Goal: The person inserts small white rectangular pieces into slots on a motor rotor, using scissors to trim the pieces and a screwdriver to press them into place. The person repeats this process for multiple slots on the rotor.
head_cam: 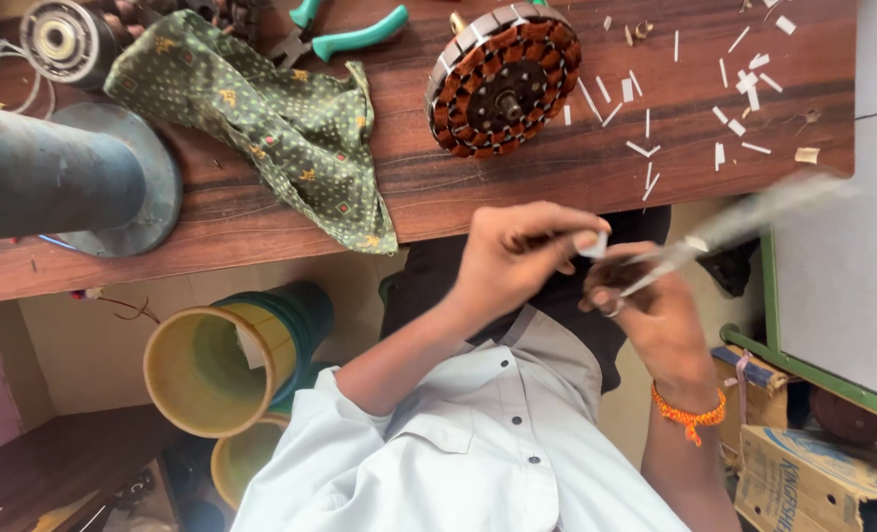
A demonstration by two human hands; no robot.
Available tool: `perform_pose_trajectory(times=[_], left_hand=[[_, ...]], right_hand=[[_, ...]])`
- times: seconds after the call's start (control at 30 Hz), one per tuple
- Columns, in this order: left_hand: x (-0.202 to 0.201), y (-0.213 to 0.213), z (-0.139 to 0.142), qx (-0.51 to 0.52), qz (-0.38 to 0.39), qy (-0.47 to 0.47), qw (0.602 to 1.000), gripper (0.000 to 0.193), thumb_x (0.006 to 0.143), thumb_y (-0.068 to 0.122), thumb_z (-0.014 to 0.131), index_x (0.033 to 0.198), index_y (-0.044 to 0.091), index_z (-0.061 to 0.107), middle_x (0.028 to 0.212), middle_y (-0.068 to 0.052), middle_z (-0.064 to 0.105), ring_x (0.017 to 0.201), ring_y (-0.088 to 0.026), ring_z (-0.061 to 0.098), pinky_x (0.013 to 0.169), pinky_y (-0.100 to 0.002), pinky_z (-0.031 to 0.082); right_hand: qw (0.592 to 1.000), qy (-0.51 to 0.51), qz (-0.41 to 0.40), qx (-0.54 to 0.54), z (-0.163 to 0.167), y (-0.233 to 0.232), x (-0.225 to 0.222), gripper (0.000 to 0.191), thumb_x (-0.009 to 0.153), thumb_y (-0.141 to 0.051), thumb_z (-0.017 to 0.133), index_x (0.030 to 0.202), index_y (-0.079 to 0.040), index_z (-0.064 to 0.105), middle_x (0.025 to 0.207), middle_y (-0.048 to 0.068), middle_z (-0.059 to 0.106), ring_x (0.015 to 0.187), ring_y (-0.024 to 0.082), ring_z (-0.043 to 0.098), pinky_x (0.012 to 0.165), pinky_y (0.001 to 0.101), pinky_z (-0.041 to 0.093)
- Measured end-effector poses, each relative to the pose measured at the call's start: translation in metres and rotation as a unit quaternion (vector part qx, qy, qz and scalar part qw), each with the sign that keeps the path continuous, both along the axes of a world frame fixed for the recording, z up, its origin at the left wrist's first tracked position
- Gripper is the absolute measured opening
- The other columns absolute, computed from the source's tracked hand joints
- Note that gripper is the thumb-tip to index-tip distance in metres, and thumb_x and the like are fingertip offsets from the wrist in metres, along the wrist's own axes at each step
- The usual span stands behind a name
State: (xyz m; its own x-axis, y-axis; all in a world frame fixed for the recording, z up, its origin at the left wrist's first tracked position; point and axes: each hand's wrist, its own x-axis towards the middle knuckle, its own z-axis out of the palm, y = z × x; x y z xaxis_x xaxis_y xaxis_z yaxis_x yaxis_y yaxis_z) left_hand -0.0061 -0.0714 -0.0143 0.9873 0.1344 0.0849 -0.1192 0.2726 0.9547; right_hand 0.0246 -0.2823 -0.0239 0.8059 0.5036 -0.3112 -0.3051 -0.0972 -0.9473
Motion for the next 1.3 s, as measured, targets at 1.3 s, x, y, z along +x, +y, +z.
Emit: perform_pose_trajectory(times=[1.3], left_hand=[[0.017, 0.016, -0.026, 0.014, -0.017, 0.107, 0.994, 0.016, 0.101, 0.014, 0.068, 0.101, -0.002, 0.070, 0.086, -0.008, 0.076, 0.077, -0.010, 0.075, 0.063, -0.023, 0.063]], right_hand=[[0.957, 0.112, 0.162, -0.213, -0.013, -0.031, -0.032, 0.043, 0.073, -0.012, 0.084, 0.112, 0.005, 0.077, 0.073, 0.006, 0.074, 0.067, 0.010, 0.064, 0.060, 0.0252, 0.051]])
